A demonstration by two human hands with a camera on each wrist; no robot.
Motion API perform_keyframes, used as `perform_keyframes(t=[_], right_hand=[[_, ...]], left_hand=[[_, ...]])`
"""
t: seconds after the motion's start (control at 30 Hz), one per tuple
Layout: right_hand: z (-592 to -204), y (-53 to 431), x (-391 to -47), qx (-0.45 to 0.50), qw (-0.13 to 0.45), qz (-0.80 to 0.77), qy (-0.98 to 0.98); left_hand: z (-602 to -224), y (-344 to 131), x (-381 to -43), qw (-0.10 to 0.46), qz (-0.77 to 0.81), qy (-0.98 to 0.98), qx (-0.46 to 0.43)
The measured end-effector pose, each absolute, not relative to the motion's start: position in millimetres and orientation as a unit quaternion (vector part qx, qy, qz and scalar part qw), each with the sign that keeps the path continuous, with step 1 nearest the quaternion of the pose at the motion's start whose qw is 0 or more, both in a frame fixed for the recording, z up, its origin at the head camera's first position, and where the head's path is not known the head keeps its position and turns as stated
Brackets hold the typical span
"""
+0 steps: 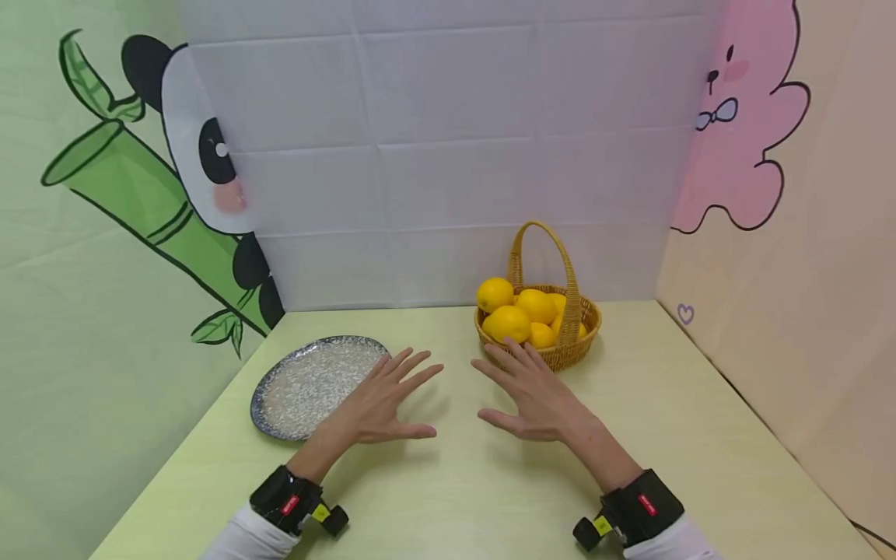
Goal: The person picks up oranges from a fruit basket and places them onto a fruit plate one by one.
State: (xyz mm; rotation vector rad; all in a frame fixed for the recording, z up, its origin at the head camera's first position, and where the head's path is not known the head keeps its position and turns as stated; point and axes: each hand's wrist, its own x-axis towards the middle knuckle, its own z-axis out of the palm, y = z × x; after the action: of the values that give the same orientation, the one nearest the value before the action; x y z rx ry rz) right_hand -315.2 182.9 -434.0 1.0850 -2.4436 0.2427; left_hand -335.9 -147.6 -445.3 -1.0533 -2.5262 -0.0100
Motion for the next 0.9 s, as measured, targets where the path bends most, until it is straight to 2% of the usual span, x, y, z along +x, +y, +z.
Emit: perform_keyframes(t=[0.23, 0.37, 0.67, 0.9], right_hand=[[-426, 190, -311, 0.392, 0.23, 0.112, -0.884], [-419, 198, -311, 0.395, 0.252, 0.144, -0.872], [-403, 222, -319, 0.386, 0.395, 0.197, -0.81], [-397, 237, -331, 0.314, 0.479, 0.252, -0.78]], left_hand=[[-442, -144, -338, 0.187, -0.003, -0.905, -0.382], [-440, -143, -339, 0.184, -0.009, -0.904, -0.385], [-439, -141, -349, 0.139, -0.086, -0.908, -0.385], [-431, -127, -361, 0.141, -0.135, -0.902, -0.385]])
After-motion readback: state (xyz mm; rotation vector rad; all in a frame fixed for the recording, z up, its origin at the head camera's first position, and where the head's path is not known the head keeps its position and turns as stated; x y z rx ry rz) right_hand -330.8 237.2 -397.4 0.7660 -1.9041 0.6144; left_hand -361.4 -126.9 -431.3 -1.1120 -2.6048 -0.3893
